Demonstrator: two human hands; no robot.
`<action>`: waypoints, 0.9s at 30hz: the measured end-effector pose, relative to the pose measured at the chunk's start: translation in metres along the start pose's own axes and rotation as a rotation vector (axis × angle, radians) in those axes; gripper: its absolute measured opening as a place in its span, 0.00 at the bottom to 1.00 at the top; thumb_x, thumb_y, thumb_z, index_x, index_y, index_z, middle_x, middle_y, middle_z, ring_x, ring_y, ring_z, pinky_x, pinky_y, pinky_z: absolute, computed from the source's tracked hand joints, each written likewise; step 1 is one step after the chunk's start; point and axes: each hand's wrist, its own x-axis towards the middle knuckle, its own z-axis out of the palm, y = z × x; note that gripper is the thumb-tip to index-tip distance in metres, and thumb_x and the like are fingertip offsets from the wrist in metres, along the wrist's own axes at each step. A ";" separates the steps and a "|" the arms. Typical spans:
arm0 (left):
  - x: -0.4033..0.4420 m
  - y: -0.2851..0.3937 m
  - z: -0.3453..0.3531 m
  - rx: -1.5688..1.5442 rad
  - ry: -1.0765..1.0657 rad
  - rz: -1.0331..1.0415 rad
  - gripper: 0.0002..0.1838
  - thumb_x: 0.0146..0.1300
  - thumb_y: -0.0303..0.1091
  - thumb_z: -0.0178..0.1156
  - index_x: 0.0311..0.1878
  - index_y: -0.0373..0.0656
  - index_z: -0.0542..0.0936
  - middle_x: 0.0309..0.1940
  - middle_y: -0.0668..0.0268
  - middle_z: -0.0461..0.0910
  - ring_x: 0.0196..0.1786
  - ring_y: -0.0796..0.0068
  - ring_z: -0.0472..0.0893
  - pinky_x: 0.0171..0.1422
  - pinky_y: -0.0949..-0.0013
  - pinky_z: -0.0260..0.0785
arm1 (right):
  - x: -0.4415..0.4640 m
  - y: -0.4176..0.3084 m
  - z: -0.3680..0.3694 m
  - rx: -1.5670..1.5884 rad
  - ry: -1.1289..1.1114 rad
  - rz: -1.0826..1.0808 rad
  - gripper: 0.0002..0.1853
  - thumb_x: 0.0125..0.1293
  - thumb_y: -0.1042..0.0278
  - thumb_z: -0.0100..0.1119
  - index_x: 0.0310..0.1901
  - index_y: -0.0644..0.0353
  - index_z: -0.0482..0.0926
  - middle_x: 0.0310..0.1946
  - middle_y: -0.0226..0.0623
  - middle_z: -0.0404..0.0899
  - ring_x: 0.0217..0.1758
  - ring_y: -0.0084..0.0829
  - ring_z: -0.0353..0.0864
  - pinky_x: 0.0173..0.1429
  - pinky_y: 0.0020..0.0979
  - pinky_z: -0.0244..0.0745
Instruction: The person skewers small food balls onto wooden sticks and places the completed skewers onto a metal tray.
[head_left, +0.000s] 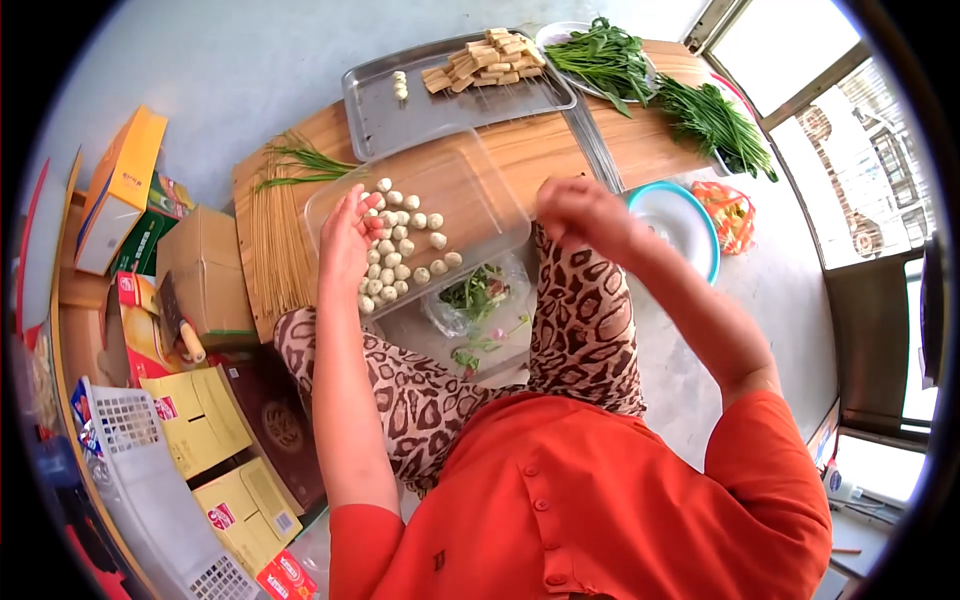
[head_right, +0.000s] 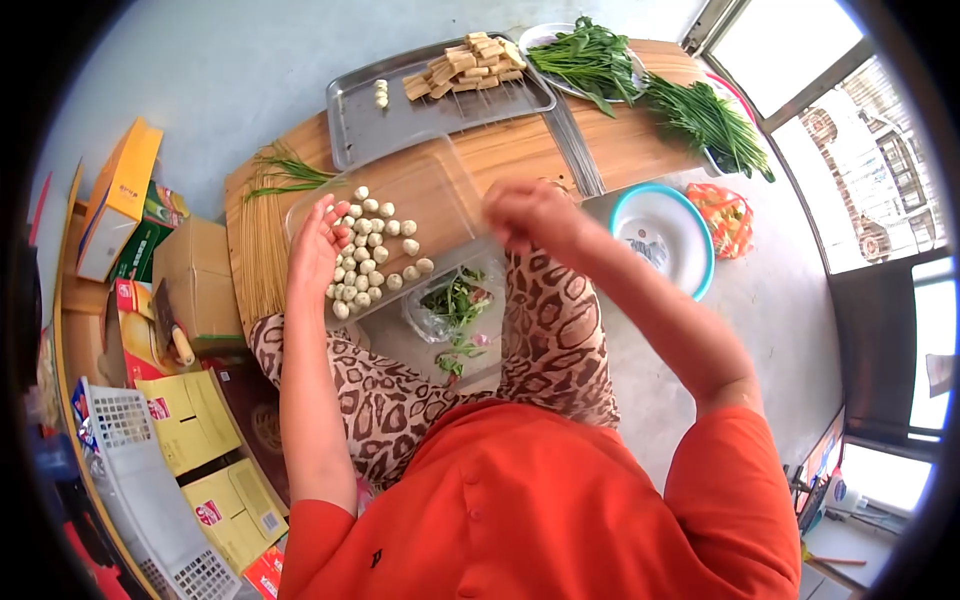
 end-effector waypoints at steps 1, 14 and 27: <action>0.000 0.001 0.000 -0.112 -0.016 -0.005 0.19 0.67 0.44 0.55 0.55 0.42 0.73 0.43 0.59 0.78 0.27 0.80 0.73 0.33 0.76 0.68 | 0.000 0.005 0.017 -0.115 -0.091 0.020 0.07 0.64 0.67 0.50 0.29 0.56 0.74 0.18 0.26 0.71 0.16 0.17 0.66 0.19 0.19 0.60; -0.008 0.001 -0.028 -0.240 -0.081 0.029 0.08 0.67 0.32 0.54 0.47 0.44 0.76 0.26 0.70 0.75 0.22 0.81 0.69 0.25 0.78 0.61 | 0.034 0.051 0.075 -0.342 -0.486 0.146 0.18 0.70 0.53 0.49 0.42 0.61 0.77 0.30 0.31 0.80 0.21 0.16 0.68 0.26 0.21 0.66; -0.003 -0.017 0.003 0.231 -0.112 -0.009 0.12 0.66 0.34 0.54 0.50 0.41 0.76 0.32 0.66 0.80 0.28 0.80 0.78 0.34 0.78 0.71 | 0.108 0.100 0.076 0.122 -0.279 0.120 0.08 0.68 0.66 0.52 0.41 0.61 0.76 0.22 0.29 0.75 0.15 0.15 0.61 0.19 0.18 0.53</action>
